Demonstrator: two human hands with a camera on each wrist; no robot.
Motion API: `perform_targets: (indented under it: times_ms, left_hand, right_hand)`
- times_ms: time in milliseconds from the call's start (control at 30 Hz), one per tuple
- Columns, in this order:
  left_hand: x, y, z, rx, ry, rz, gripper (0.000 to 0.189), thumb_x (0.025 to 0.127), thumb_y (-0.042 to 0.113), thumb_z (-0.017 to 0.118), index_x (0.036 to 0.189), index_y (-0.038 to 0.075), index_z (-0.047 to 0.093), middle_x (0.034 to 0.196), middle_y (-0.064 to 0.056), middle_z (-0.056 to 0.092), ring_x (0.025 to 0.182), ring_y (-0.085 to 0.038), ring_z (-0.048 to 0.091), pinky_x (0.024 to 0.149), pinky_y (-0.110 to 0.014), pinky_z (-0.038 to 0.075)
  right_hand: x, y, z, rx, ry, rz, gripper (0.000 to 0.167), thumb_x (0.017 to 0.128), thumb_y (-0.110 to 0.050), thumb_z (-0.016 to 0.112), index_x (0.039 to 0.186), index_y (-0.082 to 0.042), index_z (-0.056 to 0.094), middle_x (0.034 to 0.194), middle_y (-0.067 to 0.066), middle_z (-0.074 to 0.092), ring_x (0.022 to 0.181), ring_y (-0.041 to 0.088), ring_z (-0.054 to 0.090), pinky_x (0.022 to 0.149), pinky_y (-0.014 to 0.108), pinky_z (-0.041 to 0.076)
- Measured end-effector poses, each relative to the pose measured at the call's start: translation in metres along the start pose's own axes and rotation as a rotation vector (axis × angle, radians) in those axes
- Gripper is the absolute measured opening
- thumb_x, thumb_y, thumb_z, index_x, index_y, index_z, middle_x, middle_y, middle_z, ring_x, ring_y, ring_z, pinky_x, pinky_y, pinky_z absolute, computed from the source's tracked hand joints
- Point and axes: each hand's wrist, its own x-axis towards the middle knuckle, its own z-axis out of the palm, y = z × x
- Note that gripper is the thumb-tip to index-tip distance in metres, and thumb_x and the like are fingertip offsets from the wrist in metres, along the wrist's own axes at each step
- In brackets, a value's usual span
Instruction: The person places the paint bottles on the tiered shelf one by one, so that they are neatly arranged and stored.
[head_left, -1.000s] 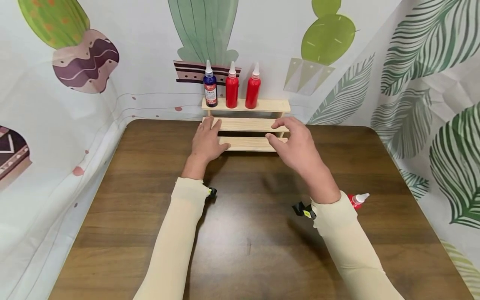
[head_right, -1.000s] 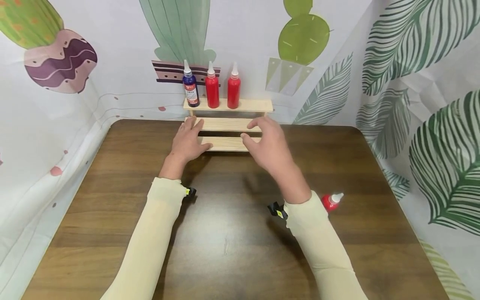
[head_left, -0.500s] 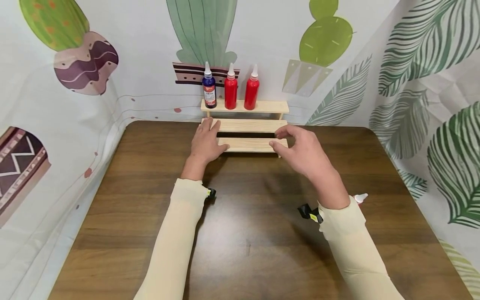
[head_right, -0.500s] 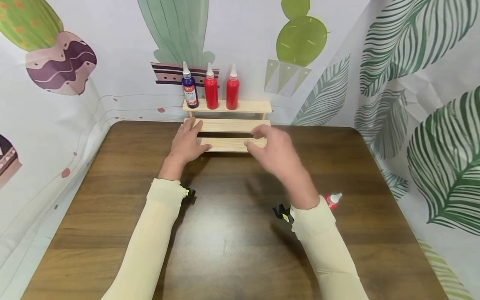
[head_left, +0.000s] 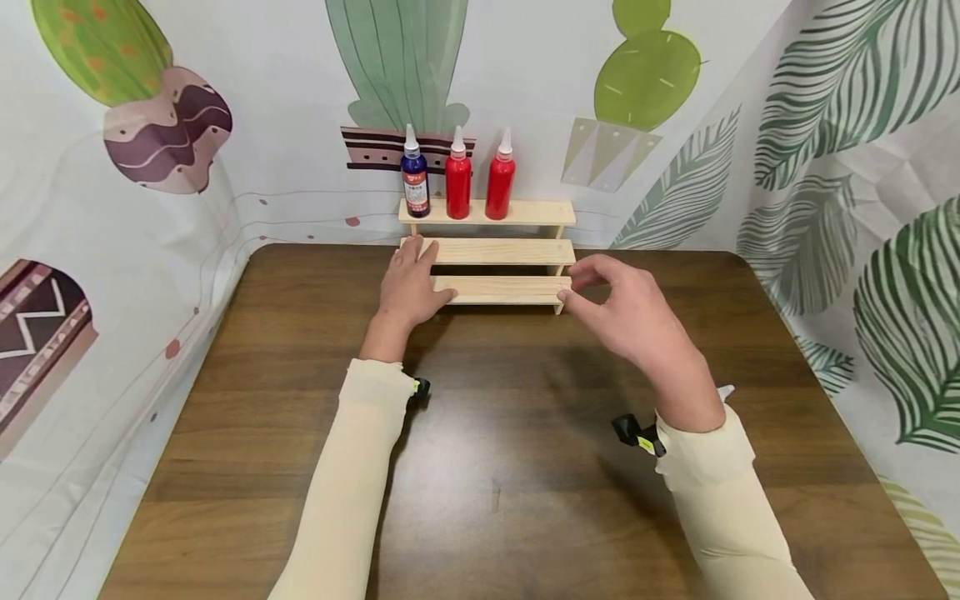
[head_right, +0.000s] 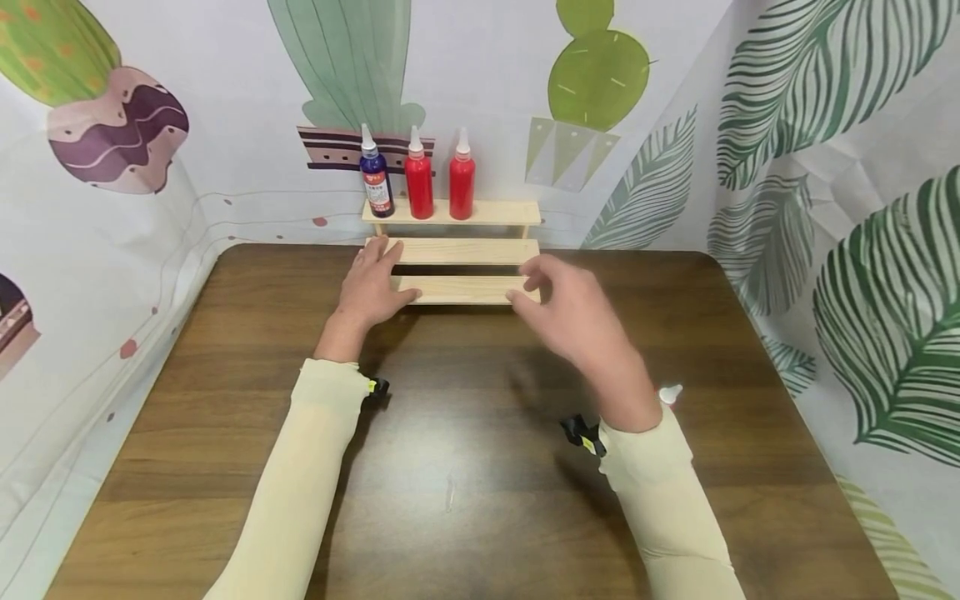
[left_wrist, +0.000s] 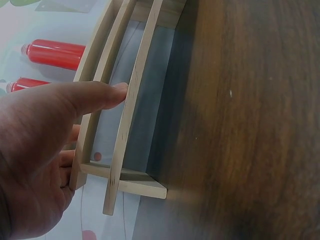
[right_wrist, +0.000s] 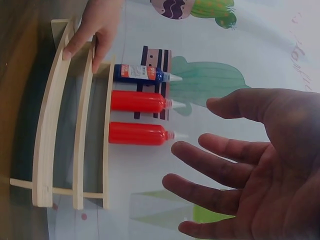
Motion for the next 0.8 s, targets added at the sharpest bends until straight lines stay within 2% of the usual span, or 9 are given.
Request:
perform_targets:
  times_ms: [367,467,667,800]
  left_hand:
    - [-0.001,0.001,-0.001,0.001,-0.01,-0.006,0.096,0.094,0.046,0.076,0.168,0.008,0.027,0.177,-0.019,0.017,0.167,-0.034,0.011,0.137,-0.043,0.011]
    - [-0.001,0.0,0.0,-0.001,-0.007,-0.003,0.096,0.094,0.046,0.076,0.168,0.008,0.028,0.176,-0.019,0.018,0.167,-0.033,0.011,0.137,-0.043,0.011]
    - [0.0,0.0,0.002,0.007,-0.007,0.0,0.096,0.094,0.047,0.076,0.168,0.008,0.029,0.176,-0.019,0.018,0.167,-0.033,0.012,0.137,-0.043,0.012]
    - [0.001,-0.002,0.001,0.009,-0.005,-0.005,0.096,0.094,0.048,0.076,0.168,0.009,0.029,0.176,-0.019,0.018,0.167,-0.033,0.013,0.137,-0.043,0.013]
  right_hand:
    - [-0.014,0.01,-0.016,-0.059,-0.017,0.056,0.037,0.102,-0.038,0.069,0.128,-0.013,0.068,0.118,0.009,0.077,0.116,0.028,0.067,0.095,0.047,0.048]
    - [-0.017,0.013,-0.02,-0.078,-0.058,0.086,0.04,0.102,-0.041,0.068,0.13,-0.013,0.066,0.121,0.009,0.076,0.116,0.029,0.066,0.094,0.047,0.049]
    - [-0.025,0.02,-0.031,-0.132,-0.19,0.151,0.051,0.102,-0.05,0.064,0.135,-0.011,0.062,0.133,0.013,0.07,0.118,0.032,0.065,0.098,0.051,0.05]
    - [-0.028,0.025,-0.035,-0.164,-0.215,0.164,0.052,0.102,-0.049,0.064,0.136,-0.01,0.062,0.134,0.016,0.07,0.119,0.034,0.064,0.098,0.053,0.05]
